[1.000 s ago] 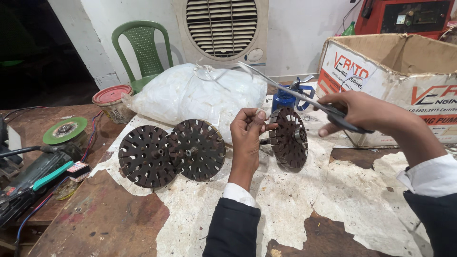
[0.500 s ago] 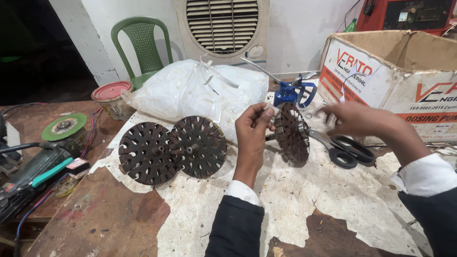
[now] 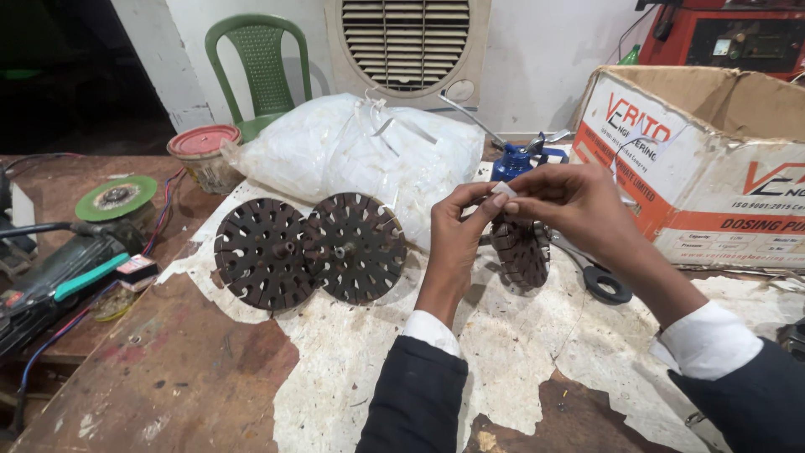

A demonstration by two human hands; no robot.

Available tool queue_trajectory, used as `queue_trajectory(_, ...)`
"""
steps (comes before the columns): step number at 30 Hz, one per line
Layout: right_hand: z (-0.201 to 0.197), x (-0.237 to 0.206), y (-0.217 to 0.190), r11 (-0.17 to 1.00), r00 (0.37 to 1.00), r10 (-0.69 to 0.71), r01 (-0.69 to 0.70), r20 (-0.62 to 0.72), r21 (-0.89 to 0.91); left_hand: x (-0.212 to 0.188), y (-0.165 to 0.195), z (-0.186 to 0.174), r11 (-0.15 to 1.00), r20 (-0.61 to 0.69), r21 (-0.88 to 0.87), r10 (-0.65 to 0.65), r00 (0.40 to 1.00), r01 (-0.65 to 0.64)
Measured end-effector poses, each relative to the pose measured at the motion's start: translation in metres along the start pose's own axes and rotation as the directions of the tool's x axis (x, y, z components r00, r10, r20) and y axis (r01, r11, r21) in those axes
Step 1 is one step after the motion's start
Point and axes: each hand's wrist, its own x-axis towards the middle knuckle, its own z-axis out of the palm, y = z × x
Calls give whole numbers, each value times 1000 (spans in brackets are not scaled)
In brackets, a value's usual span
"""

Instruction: The person works at a cluttered workbench fitting a central hub into a slotted circular metal disc, then uses scissors to trim the disc's tabs and presses the parts together by hand, repeating the fitting and trimming on additional discs.

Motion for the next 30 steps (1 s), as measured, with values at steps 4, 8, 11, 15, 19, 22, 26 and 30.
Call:
queue_trajectory(4, -5, 0, 6, 1000, 999, -20, 19, -45, -23, -1, -1, 1, 999, 41, -4, 32, 999, -32)
queue_trajectory(8, -9, 3, 16, 998, 990, -12, 3, -141, -66, -2, -1, 1, 966, 52, 233, 103, 993, -112)
queue_trajectory(11, -19, 6, 24, 994, 969, 16, -42, -248, -101, -3, -6, 2, 948, 69, 314, 20, 997, -41)
queue_trajectory(15, -28, 9, 34, 990, 956, 90, -117, -279, -79, -1, -15, 1, 974, 133, 222, -73, 988, 42)
queue_trajectory(19, -27, 9, 34, 974, 945, 195, -218, -262, -63, 0, -21, -2, 984, 134, 129, -143, 981, 126)
queue_trajectory(22, -24, 8, 26, 938, 932, 214, -279, -291, -205, -1, -21, -4, 975, 94, 127, -194, 977, 181)
queue_trajectory(26, -14, 6, 17, 926, 959, 226, -266, -171, -269, -3, -17, -7, 969, 51, 136, -215, 975, 207)
queue_trajectory(30, -6, 6, 14, 889, 987, 145, -158, -64, -429, -4, -17, -6, 972, 8, 39, -234, 972, 234)
